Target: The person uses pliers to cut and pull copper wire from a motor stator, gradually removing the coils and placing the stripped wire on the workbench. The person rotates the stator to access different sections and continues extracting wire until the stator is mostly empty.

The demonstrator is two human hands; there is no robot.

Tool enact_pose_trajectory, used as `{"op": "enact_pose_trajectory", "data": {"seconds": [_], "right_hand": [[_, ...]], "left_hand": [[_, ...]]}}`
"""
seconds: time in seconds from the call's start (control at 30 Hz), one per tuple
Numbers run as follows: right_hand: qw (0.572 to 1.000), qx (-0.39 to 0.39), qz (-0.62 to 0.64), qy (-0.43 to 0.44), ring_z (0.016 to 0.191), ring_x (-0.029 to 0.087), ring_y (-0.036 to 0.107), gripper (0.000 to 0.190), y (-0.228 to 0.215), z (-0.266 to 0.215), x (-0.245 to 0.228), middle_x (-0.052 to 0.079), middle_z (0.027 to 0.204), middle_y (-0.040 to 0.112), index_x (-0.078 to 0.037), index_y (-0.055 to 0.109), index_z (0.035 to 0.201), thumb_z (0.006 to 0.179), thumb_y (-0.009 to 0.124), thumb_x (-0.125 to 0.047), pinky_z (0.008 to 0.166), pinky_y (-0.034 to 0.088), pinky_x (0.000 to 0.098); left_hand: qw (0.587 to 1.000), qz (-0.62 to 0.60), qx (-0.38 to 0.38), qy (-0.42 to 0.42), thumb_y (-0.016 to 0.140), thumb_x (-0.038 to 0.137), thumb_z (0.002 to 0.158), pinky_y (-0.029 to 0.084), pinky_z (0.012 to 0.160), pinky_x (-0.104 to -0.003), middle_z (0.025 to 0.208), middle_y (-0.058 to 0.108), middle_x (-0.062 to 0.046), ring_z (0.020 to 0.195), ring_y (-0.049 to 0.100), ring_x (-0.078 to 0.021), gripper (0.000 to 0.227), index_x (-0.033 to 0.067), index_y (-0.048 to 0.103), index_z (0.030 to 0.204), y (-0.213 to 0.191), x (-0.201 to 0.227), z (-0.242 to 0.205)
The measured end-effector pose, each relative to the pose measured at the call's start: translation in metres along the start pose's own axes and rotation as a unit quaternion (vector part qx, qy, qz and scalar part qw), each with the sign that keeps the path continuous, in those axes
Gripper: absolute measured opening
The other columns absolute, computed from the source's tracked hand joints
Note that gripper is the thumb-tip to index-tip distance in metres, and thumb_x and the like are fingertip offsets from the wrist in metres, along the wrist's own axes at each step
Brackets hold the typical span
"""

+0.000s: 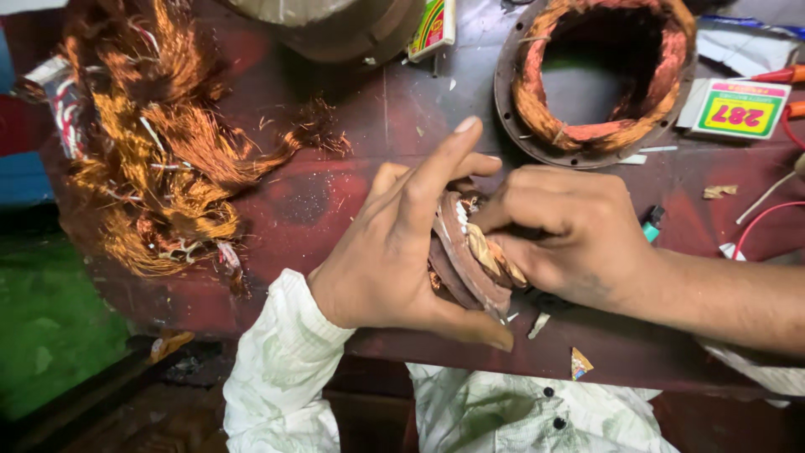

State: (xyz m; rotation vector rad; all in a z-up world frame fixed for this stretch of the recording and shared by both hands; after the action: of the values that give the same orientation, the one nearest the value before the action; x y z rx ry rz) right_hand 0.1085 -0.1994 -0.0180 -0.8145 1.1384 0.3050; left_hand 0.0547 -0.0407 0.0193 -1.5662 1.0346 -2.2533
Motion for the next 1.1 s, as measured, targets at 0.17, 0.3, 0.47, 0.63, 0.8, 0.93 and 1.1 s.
{"op": "enact_pose_trajectory", "data": {"seconds": [0.17, 0.3, 0.47, 0.63, 0.8, 0.93, 1.1], "right_hand": [[0.981, -0.059, 0.08, 0.168, 0.076, 0.01, 0.074, 0.016, -0.005, -0.007, 0.023, 0.004, 0.088, 0.08, -0.007, 0.075, 0.1, 0.084, 0.077, -0.009, 0.068, 0.059, 0.0271], [0.978, -0.086, 0.032, 0.188, 0.078, 0.012, 0.073, 0.03, -0.022, -0.022, 0.023, 0.003, 0.09, 0.077, -0.01, 0.079, 0.123, 0.097, 0.063, -0.013, 0.069, 0.059, 0.0272], [0.994, -0.017, 0.079, 0.072, 0.096, 0.013, 0.07, 0.037, -0.033, -0.03, 0.011, 0.01, 0.108, 0.076, 0.004, 0.067, 0.126, 0.098, 0.057, -0.019, 0.085, 0.055, 0.0279], [0.981, 0.001, 0.13, 0.147, 0.092, 0.012, 0.067, 0.041, -0.032, -0.036, 0.03, 0.009, 0.104, 0.075, 0.003, 0.066, 0.129, 0.101, 0.058, -0.027, 0.082, 0.055, 0.0275], [0.985, 0.005, 0.097, 0.142, 0.09, 0.012, 0.069, 0.046, -0.031, -0.037, 0.029, 0.007, 0.101, 0.077, 0.0, 0.069, 0.135, 0.1, 0.063, -0.03, 0.082, 0.057, 0.028], [0.995, 0.001, 0.098, 0.007, 0.115, 0.018, 0.066, 0.052, -0.031, -0.032, 0.001, 0.013, 0.128, 0.07, 0.003, 0.062, 0.132, 0.091, 0.068, -0.028, 0.1, 0.051, 0.0326], [0.998, 0.025, -0.029, -0.045, 0.128, 0.027, 0.065, 0.051, -0.031, -0.027, -0.019, 0.018, 0.14, 0.065, 0.002, 0.065, 0.125, 0.085, 0.079, -0.026, 0.107, 0.051, 0.0366]], "left_hand": [[0.997, -0.018, -0.011, -0.075, 0.09, 0.071, 0.071, 0.044, 0.116, -0.04, 0.145, 0.06, -0.018, 0.128, 0.067, -0.0266, 0.141, 0.0029, 0.008, 0.164, 0.008, -0.002, 0.002], [0.995, -0.02, 0.026, -0.094, 0.087, 0.07, 0.073, 0.05, 0.116, -0.042, 0.146, 0.057, -0.024, 0.13, 0.065, -0.0335, 0.139, 0.0029, 0.006, 0.164, 0.014, -0.001, 0.009], [0.992, 0.001, 0.075, -0.103, 0.086, 0.069, 0.078, 0.05, 0.116, -0.044, 0.147, 0.053, -0.028, 0.134, 0.061, -0.0388, 0.133, 0.002, 0.009, 0.162, 0.019, 0.005, 0.023], [0.989, 0.015, 0.123, -0.077, 0.074, 0.051, 0.1, 0.039, 0.127, -0.043, 0.162, 0.039, -0.024, 0.148, 0.047, -0.0372, 0.102, 0.0012, 0.011, 0.163, 0.001, 0.027, 0.005], [0.962, 0.209, 0.117, -0.129, 0.076, 0.051, 0.092, 0.038, 0.122, -0.05, 0.157, 0.044, -0.023, 0.144, 0.05, -0.0452, 0.097, -0.0032, 0.028, 0.157, 0.005, 0.082, -0.038], [0.915, 0.338, 0.111, -0.191, 0.074, 0.048, 0.087, 0.043, 0.106, -0.049, 0.135, 0.057, -0.023, 0.12, 0.058, -0.0396, 0.086, -0.0065, 0.043, 0.145, 0.038, 0.085, -0.054], [0.887, 0.412, 0.135, -0.156, 0.077, 0.021, 0.1, 0.049, 0.079, -0.041, 0.086, 0.061, -0.007, 0.078, 0.059, -0.0235, 0.048, -0.0093, 0.063, 0.135, 0.053, 0.074, -0.067]]}}
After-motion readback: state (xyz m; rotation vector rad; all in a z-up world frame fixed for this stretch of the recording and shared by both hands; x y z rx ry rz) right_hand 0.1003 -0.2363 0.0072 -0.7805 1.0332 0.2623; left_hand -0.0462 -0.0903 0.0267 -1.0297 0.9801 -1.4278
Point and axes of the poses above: each hand's wrist, its own z-axis towards the middle knuckle, its own y-axis out of the palm, x = y × z, the point moved 6 cm from there along z, towards the middle knuckle
